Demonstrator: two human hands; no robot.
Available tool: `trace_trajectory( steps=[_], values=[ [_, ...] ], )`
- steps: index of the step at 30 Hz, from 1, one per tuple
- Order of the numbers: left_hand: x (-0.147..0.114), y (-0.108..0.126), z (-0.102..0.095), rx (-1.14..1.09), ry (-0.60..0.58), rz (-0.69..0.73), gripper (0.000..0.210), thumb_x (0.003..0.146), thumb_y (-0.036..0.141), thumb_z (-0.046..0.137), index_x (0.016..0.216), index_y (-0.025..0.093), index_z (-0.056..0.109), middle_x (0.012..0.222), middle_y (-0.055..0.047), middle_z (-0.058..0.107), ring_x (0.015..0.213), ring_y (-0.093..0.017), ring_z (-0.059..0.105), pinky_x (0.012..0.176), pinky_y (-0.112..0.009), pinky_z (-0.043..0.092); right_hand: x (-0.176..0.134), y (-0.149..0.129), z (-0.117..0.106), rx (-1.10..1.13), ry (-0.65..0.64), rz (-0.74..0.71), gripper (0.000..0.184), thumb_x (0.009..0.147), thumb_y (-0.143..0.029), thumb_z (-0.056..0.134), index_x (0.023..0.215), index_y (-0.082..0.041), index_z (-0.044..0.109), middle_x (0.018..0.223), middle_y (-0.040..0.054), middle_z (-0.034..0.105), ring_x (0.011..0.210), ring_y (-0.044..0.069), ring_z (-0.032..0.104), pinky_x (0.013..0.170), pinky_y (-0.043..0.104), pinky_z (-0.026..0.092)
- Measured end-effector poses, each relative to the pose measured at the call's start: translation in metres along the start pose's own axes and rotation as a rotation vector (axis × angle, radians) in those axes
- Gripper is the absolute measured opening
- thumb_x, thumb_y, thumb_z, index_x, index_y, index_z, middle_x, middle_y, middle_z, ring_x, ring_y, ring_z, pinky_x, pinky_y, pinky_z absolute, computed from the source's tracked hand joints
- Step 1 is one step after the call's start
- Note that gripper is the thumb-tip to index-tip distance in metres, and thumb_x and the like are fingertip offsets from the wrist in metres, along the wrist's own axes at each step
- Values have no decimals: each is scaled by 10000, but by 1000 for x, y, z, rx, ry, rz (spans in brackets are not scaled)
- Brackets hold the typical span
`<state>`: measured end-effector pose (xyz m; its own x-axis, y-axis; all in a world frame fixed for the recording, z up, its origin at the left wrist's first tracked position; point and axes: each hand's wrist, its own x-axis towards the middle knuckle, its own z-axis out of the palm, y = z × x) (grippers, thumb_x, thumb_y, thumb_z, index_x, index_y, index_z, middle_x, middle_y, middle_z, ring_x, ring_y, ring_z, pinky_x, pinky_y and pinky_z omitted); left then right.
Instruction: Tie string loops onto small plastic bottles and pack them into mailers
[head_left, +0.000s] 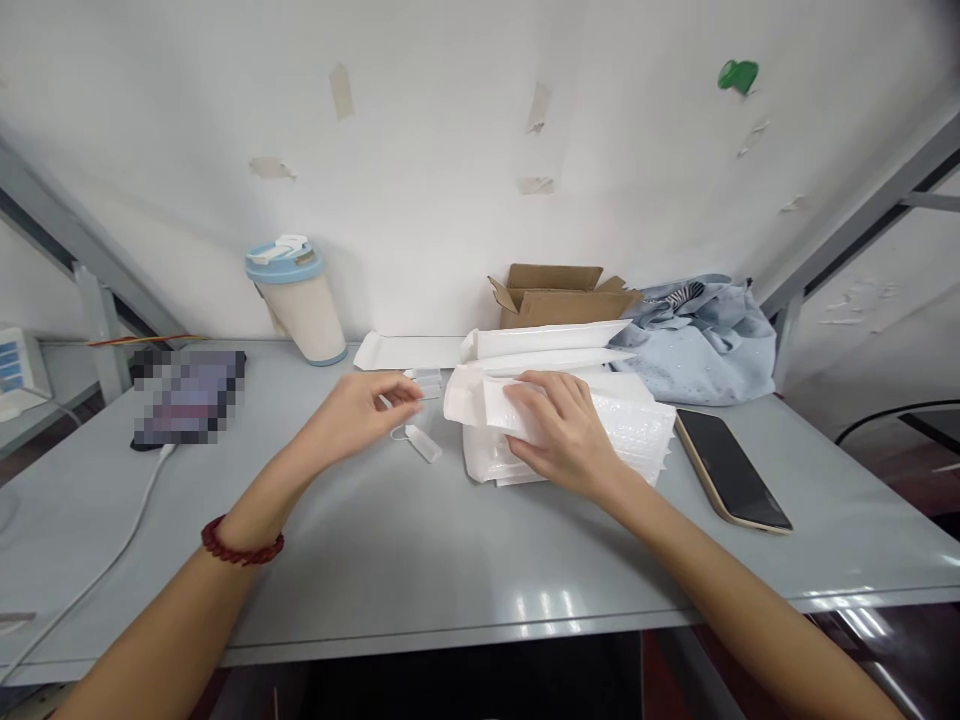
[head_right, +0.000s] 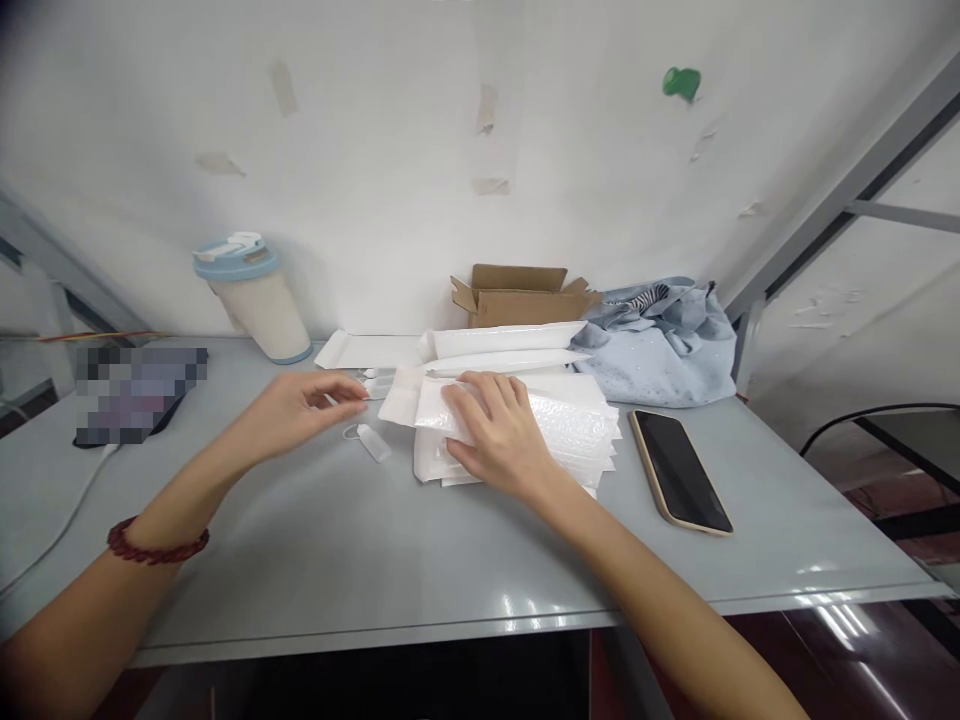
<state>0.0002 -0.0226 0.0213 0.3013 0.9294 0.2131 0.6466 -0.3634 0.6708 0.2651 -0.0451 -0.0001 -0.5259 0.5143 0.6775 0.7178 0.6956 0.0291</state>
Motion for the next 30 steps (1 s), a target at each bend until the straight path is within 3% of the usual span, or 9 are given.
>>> trace_trajectory(
  steps=[3,8,11,14,16,18,22,25,30],
  values=[
    [-5,-9,15,197,-253,146,202,753,239,570,916,248,690,915,-54,685,847,-251,624,724,-340,484,-1,1,1,5,-54,52,361,783,-219,570,1130,-153,501,1138,168,549,1020,300,497,818,425,409],
    [-9,-11,26,263,-329,228,236,763,178,507,939,220,658,957,-71,654,926,-263,590,801,-379,464,-3,1,4,-1,-179,141,417,791,-262,575,1180,-143,484,1191,183,518,1063,319,468,832,434,406],
    [-8,1,15,109,-202,176,208,794,282,555,989,235,612,925,-39,662,802,-212,595,731,-338,470,-3,2,6,11,-207,173,431,792,-286,583,1189,-153,481,1198,173,516,1064,315,465,841,435,404],
    [-8,17,5,-251,84,109,339,791,338,614,1093,239,494,917,-35,682,738,-178,604,646,-295,476,-3,2,7,10,-221,182,435,784,-284,593,1186,-154,489,1192,167,522,1056,310,465,847,435,404],
    [-7,24,4,-469,261,74,350,774,334,658,1047,242,460,918,-35,699,684,-153,604,617,-281,483,-3,1,7,12,-227,181,430,780,-268,595,1180,-148,495,1188,166,525,1050,306,467,849,432,407],
    [-5,26,9,-587,356,36,323,756,313,690,961,236,452,911,-29,713,624,-128,593,605,-277,491,-3,1,7,22,-219,176,420,780,-258,591,1175,-147,497,1182,165,527,1046,303,469,847,432,411],
    [-1,21,26,-706,298,-67,296,753,324,707,865,197,464,888,-47,731,647,-137,632,638,-295,519,-4,-1,7,53,-180,153,415,789,-253,579,1180,-150,488,1176,167,527,1037,302,475,832,433,418],
    [-2,19,38,-712,224,-119,246,768,358,689,852,165,562,917,-71,730,691,-162,660,713,-338,536,-4,-4,7,72,-153,128,414,785,-247,583,1175,-147,488,1167,162,533,1024,296,479,828,425,418],
    [-7,17,51,-447,255,-52,150,778,339,654,757,196,696,951,-52,713,843,-213,647,760,-340,520,-4,-8,7,89,-143,112,410,780,-242,587,1170,-166,486,1150,145,543,1024,287,488,822,406,415]
  ],
)
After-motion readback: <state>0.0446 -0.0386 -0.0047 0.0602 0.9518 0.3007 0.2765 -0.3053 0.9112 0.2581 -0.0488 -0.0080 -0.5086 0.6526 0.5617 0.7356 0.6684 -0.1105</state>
